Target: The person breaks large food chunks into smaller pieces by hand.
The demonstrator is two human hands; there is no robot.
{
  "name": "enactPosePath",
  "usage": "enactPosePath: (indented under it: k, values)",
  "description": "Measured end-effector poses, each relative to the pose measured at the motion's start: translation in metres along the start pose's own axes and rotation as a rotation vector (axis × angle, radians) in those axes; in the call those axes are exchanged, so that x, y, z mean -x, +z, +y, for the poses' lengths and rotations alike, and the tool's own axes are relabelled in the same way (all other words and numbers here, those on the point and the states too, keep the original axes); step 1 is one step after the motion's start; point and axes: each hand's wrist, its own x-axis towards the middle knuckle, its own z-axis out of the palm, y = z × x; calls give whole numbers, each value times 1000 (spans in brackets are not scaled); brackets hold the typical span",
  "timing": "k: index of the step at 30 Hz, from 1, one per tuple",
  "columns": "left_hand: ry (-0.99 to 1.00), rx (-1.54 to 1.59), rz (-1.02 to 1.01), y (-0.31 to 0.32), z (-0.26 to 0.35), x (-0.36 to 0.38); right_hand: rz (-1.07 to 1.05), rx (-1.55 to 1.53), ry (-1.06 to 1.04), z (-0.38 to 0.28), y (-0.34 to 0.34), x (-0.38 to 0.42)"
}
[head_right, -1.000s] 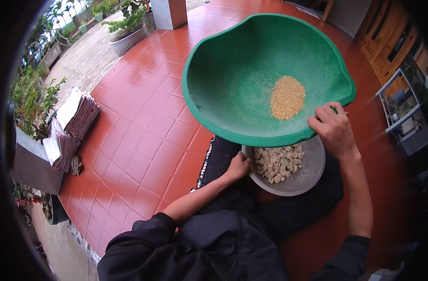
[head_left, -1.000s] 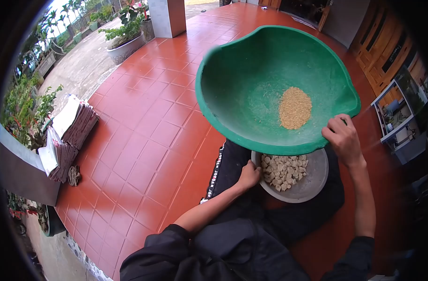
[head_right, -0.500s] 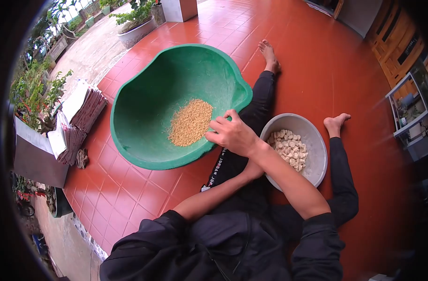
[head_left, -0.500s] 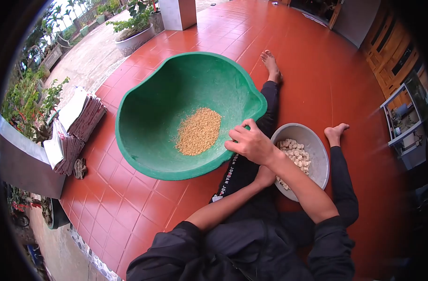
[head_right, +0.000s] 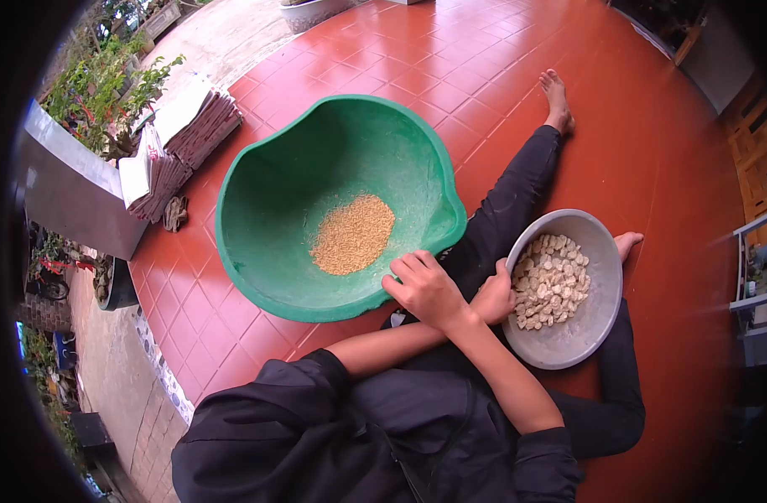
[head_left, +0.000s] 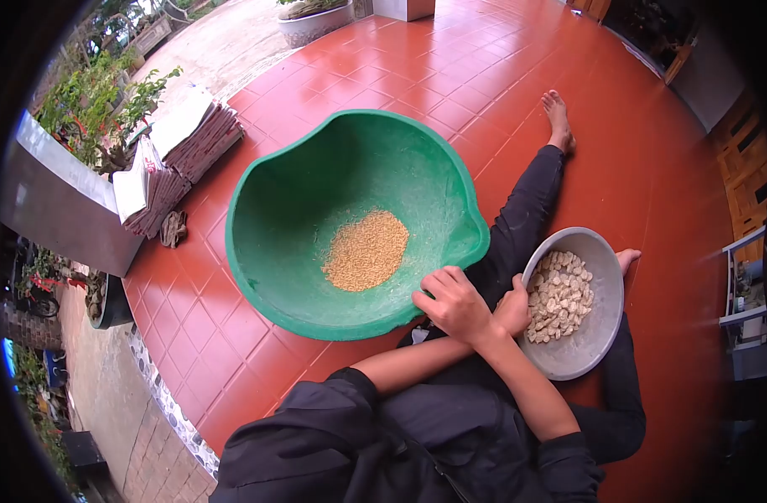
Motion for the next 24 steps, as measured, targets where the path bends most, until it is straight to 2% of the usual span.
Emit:
enactPosePath:
  k: [3, 4, 5, 6, 7, 8, 9, 11, 13, 15, 16, 19, 21, 23, 24]
  values:
    - [119, -25, 63, -1, 14, 9, -32, -107, 87, -8, -21, 15]
    - [116, -64, 53, 1, 12, 6, 52, -172, 161, -9, -35, 20]
    - [84, -192, 130, 11, 9, 1, 142, -212, 246, -7, -49, 30]
    - [631, -646, 593, 19, -25, 3, 157, -58, 339, -1, -67, 46]
    - [958, 4, 442, 60, -90, -44, 274, -138, 483, 5, -74, 68]
    - [561, -188, 101, 20, -43, -17, 369, -80, 650, 14, -82, 96]
    - [165, -216, -56, -19, 17, 10, 467, -28, 799, 19, -88, 127]
    - [211, -307, -56, -41, 33, 20, 735, 73, 1086, 26, -93, 186]
    - [224, -473, -32, -64, 39, 23, 854, 208, 1262, 26, -92, 225]
    - [227, -580, -23, -82, 57, 32, 927, 106, 1327, 30, -81, 244]
    - [292, -577, 49, -83, 60, 31, 1000, 17, 1372, 34, -78, 246]
    - [478, -415, 33, -67, 75, 14, 935, -143, 1344, 46, -73, 239]
    - [567, -505, -101, -37, 70, -5, 873, -132, 1376, 49, -72, 236]
    - [596, -718, -327, 5, 55, -26, 883, -144, 1387, 51, -67, 239]
    - [605, -837, -366, 23, 48, -30, 874, -144, 1391, 49, -65, 239]
